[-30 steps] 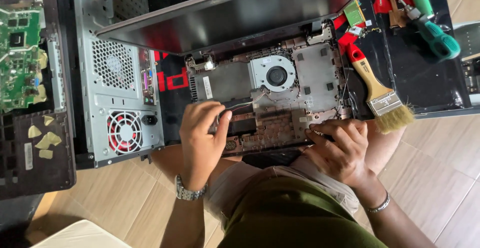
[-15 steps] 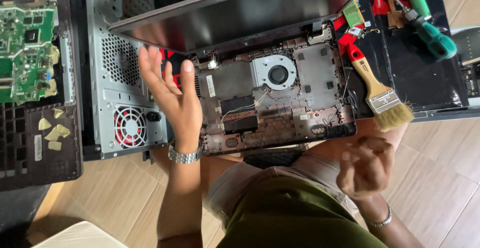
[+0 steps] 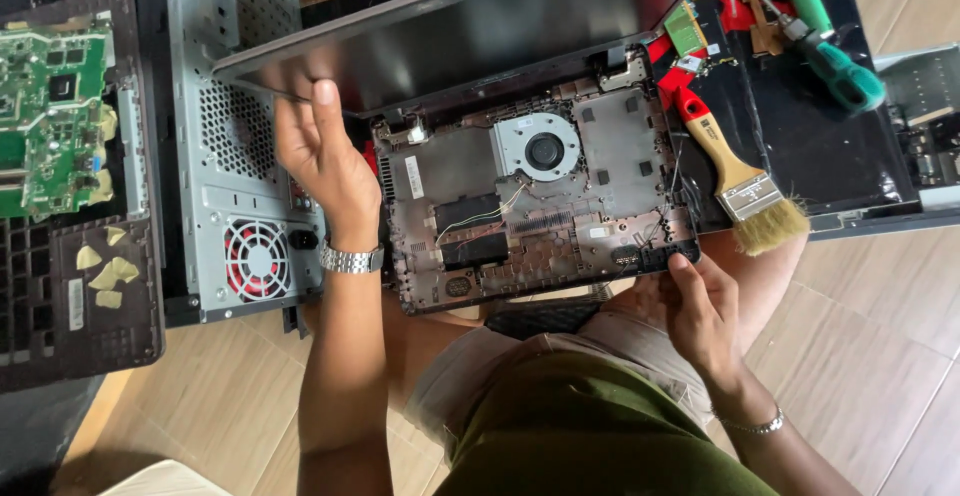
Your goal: Installing a cooling fan into a laptop chassis and securing it with screws using a screwdriver
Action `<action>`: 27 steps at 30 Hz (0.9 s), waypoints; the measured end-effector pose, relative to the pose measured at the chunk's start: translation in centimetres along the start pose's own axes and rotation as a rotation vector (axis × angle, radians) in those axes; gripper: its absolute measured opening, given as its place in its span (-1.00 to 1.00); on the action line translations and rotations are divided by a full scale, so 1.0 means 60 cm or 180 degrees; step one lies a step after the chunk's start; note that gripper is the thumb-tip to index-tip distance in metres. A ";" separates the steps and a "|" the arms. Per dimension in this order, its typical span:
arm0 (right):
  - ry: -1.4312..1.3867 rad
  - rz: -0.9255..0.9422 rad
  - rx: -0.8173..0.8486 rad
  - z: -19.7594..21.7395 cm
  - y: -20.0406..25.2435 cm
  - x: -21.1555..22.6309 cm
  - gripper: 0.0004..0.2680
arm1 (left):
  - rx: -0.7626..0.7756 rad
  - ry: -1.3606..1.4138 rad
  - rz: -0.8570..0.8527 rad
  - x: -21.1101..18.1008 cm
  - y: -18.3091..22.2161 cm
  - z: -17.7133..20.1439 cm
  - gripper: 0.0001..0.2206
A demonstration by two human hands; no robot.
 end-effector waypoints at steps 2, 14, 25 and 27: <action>-0.0053 -0.0075 -0.0196 0.000 0.001 -0.002 -0.67 | -0.0056 0.0016 -0.0051 -0.019 -0.001 -0.011 -0.67; -0.0310 0.0306 0.0148 -0.024 0.019 0.013 -0.54 | -0.0491 -0.0295 0.0098 -0.059 -0.007 -0.012 -0.85; -0.0107 0.0500 0.0239 -0.007 0.010 -0.015 -0.59 | -0.0379 -0.0911 0.0460 -0.051 -0.062 -0.042 -0.77; -0.0320 0.0445 0.0369 -0.018 0.011 -0.007 -0.65 | -0.0427 -0.1118 0.0553 -0.044 -0.065 -0.042 -0.72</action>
Point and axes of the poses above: each hand's wrist, its own y-axis away from the middle knuckle, its own z-axis out of the back of the hand, x = y × z, the point moved 7 cm from there along -y, towards the middle knuckle, and after that the axes turned 4 degrees about -y, right-handed, at the moved point
